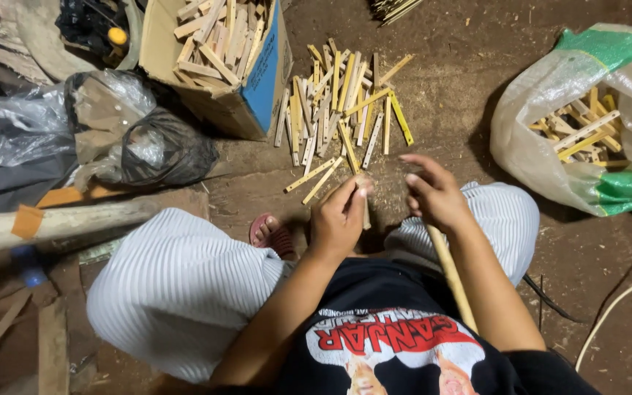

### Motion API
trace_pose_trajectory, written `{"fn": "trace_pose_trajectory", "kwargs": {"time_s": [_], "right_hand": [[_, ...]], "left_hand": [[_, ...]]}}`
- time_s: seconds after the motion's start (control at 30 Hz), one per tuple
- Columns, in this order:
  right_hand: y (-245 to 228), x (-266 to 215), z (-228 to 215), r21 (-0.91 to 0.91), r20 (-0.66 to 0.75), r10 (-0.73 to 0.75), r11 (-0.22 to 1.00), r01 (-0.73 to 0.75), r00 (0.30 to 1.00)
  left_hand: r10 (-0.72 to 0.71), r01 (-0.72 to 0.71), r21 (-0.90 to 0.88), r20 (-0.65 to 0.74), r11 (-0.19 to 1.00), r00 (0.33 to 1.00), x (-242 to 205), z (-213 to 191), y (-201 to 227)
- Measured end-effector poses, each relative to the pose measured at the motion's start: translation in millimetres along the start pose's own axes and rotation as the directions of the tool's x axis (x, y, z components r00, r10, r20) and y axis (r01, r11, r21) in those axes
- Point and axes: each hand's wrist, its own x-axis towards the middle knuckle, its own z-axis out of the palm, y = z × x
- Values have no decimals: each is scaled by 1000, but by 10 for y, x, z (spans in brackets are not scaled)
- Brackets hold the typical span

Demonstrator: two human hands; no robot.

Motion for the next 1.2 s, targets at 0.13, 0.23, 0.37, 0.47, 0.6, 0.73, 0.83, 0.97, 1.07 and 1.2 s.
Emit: {"fn": "trace_pose_trajectory", "kwargs": {"time_s": [0.13, 0.23, 0.37, 0.47, 0.6, 0.73, 0.83, 0.97, 1.07, 1.2], "right_hand": [[-232, -212, 223, 183, 41, -1, 983, -7, 999], [-308, -344, 477, 315, 124, -63, 949, 20, 990], [-366, -346, 652, 320, 179, -84, 947, 22, 980], [-367, -354, 692, 326, 193, -107, 945, 39, 975], [-346, -336, 717, 324, 213, -125, 945, 51, 969], [-380, -331, 729, 319, 200, -128, 946, 58, 971], [-392, -352, 730, 267, 173, -105, 962, 56, 979], [-331, -327, 697, 224, 149, -105, 972, 70, 983], [-326, -335, 677, 210, 150, -104, 975, 71, 983], [-353, -345, 666, 222, 145, -72, 974, 38, 987]], "left_hand": [[-111, 126, -233, 74, 964, 991, -44, 9, -145], [-207, 254, -409, 155, 876, 966, -100, 72, -273], [-325, 359, -489, 158, 795, 933, -136, 142, -388], [-340, 357, -506, 130, 785, 931, -157, 159, -399], [-357, 349, -520, 88, 780, 930, -126, 186, -406], [-392, 375, -544, 91, 750, 916, -127, 231, -382], [-446, 389, -585, 50, 712, 893, -165, 287, -342], [-473, 374, -604, -6, 704, 881, -194, 375, -377], [-487, 371, -610, -27, 700, 873, -211, 400, -388], [-477, 357, -598, -49, 718, 877, -209, 425, -363]]}}
